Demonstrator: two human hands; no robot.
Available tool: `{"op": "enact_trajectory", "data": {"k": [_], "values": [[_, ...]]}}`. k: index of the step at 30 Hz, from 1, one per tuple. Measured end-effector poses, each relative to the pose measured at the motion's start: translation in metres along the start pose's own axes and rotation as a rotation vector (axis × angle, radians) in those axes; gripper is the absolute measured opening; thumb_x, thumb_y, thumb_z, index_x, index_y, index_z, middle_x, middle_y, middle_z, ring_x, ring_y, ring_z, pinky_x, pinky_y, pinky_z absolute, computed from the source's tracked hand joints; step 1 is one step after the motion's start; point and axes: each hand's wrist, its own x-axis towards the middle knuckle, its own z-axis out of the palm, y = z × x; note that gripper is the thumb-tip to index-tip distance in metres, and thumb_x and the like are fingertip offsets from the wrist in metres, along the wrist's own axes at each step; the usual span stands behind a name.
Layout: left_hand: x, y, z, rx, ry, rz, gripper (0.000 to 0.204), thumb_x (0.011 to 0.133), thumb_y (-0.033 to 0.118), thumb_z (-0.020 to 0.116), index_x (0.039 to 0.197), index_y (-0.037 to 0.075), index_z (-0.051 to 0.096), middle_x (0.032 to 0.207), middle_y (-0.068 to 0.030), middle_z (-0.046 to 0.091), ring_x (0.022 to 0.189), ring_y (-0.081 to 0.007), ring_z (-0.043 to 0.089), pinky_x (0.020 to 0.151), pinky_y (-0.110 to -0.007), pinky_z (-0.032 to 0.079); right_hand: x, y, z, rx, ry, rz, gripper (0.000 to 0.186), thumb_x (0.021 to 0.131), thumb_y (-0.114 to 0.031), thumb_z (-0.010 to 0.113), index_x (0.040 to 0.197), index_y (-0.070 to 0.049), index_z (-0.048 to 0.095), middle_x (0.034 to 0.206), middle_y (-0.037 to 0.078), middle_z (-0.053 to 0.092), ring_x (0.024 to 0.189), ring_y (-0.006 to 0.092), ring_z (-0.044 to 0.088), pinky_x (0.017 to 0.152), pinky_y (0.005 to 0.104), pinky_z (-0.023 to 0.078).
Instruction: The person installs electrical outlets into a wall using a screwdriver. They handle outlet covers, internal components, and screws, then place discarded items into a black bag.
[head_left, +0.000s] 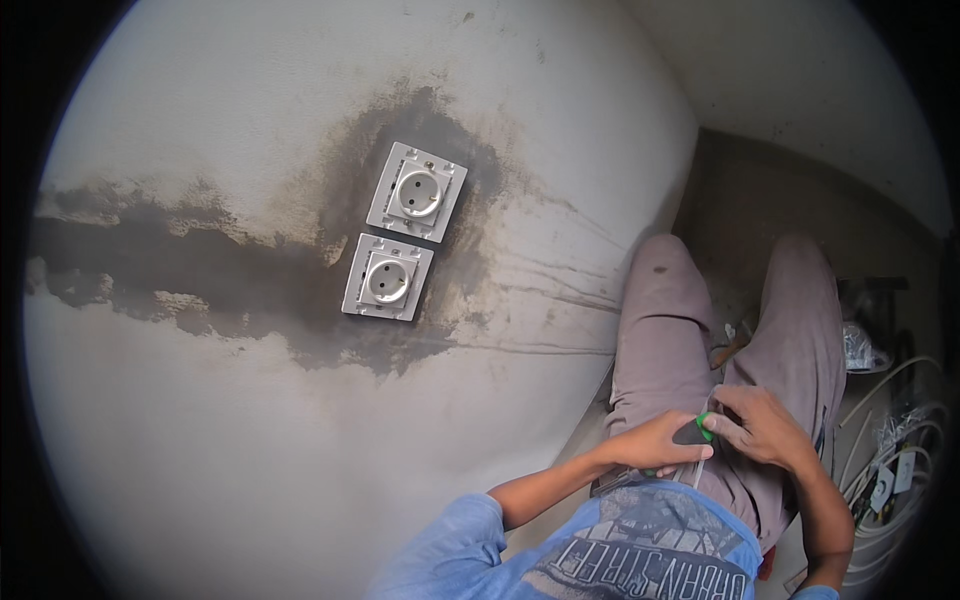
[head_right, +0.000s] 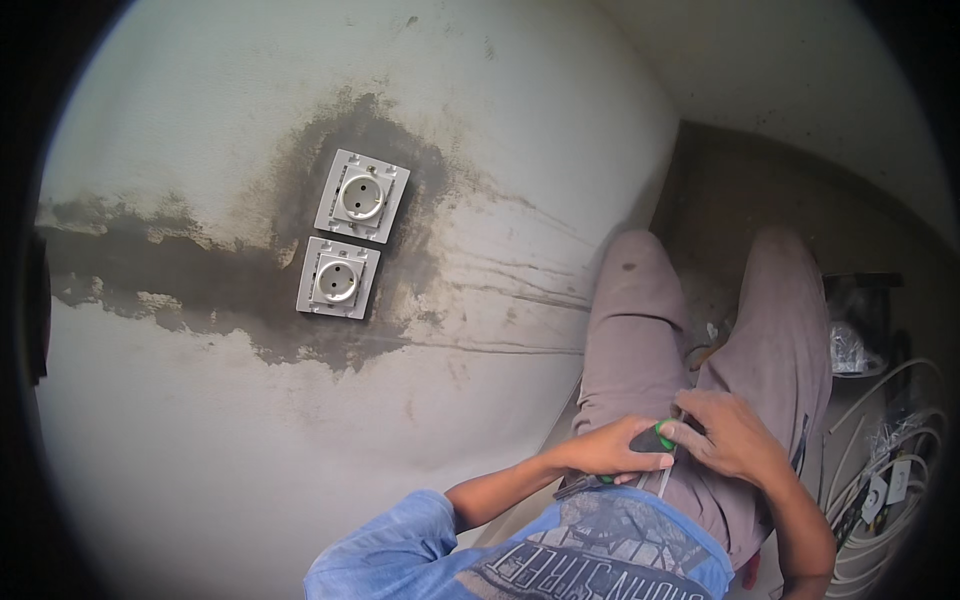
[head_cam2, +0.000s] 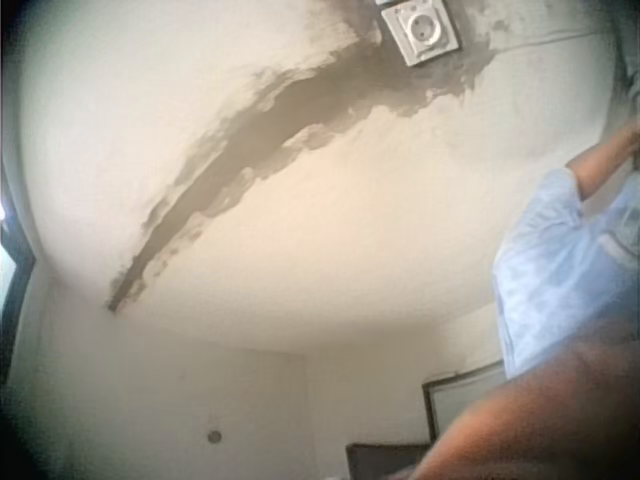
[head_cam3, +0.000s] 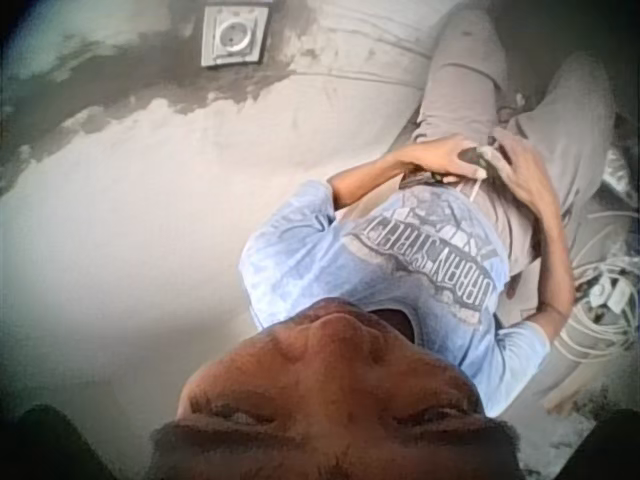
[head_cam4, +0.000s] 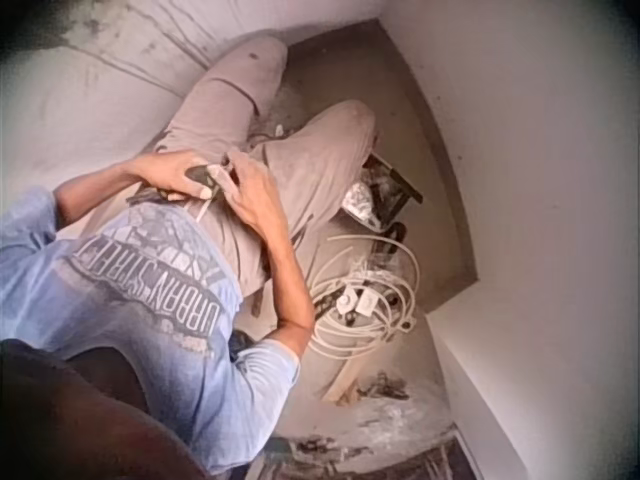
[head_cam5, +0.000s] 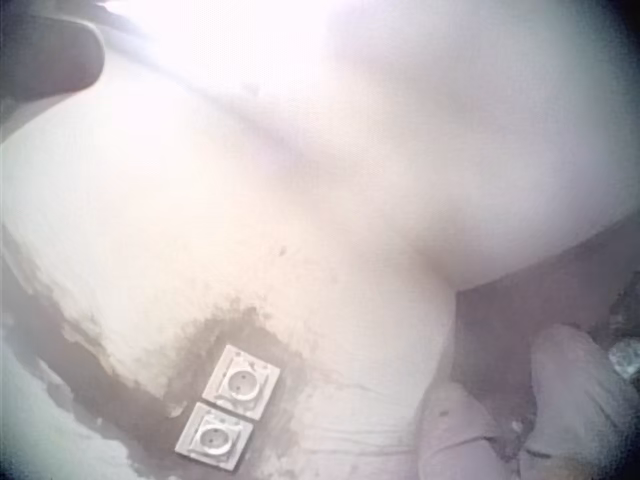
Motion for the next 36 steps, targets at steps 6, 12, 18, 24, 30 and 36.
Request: {"op": "enact_trajectory", "data": {"k": [6, 12, 18, 24, 30, 36], "values": [[0.001, 0.001, -0.004, -0.335, -0.241, -0.101, 0.025, 0.096, 0.024, 0.065, 0.103, 0.003, 0.053, 0.069, 0.0004, 0.051, 0.046, -0.0051, 0.045, 0.042, -0.021, 0.039, -0.004, 0.016, 0.017, 0.055, 0.021, -0.136, 0.046, 0.092, -0.041, 0.059, 0.073, 0.000, 0.053, 0.069, 0.020, 0.052, 0.066, 0.0399, 0.052, 0.062, 0.0471, 0.040], [0.014, -0.031, -0.003, 0.556, 0.303, 0.535, 0.035, 0.095, 0.030, 0.065, 0.112, 0.002, 0.054, 0.074, -0.0018, 0.058, 0.051, -0.0062, 0.050, 0.046, -0.023, 0.042, 0.001, 0.020, 0.020, 0.031, -0.015, -0.074, 0.039, 0.094, -0.037, 0.057, 0.083, 0.000, 0.052, 0.078, 0.021, 0.053, 0.073, 0.0404, 0.053, 0.066, 0.0468, 0.041], [0.000, 0.003, -0.031, -0.728, 0.347, 0.213, 0.047, 0.096, 0.058, 0.053, 0.112, 0.014, 0.056, 0.071, 0.0024, 0.052, 0.050, -0.0071, 0.046, 0.044, -0.020, 0.040, -0.012, 0.009, 0.005, 0.111, 0.195, 0.036, 0.024, 0.094, -0.013, 0.056, 0.113, 0.002, 0.054, 0.091, 0.017, 0.059, 0.091, 0.0347, 0.061, 0.084, 0.0406, 0.048], [0.009, -0.001, -0.079, -1.200, 0.640, 0.784, 0.047, 0.097, 0.058, 0.048, 0.106, 0.012, 0.055, 0.074, 0.0006, 0.047, 0.054, -0.0108, 0.043, 0.049, -0.026, 0.043, -0.029, 0.001, 0.020, 0.588, 0.233, 0.251, 0.023, 0.096, -0.003, 0.055, 0.117, 0.003, 0.059, 0.099, 0.011, 0.069, 0.094, 0.0167, 0.067, 0.086, 0.0292, 0.052], [0.019, 0.010, -0.068, -1.282, 0.732, 0.834, 0.042, 0.098, 0.052, 0.045, 0.103, 0.012, 0.052, 0.077, 0.0004, 0.047, 0.059, -0.0110, 0.043, 0.052, -0.025, 0.043, -0.035, -0.023, 0.029, 0.788, 0.279, 0.371, 0.028, 0.095, -0.004, 0.060, 0.123, 0.000, 0.063, 0.095, 0.008, 0.069, 0.083, 0.0099, 0.066, 0.077, 0.0243, 0.054], [0.026, 0.010, -0.066, -1.313, 0.737, 0.842, 0.039, 0.099, 0.048, 0.043, 0.104, 0.010, 0.050, 0.078, -0.0005, 0.046, 0.059, -0.0112, 0.042, 0.051, -0.025, 0.042, -0.033, -0.022, 0.032, 0.719, 0.296, 0.279, 0.045, 0.091, -0.003, 0.066, 0.133, -0.002, 0.051, 0.089, 0.008, 0.069, 0.080, 0.0106, 0.066, 0.073, 0.0248, 0.053]]}}
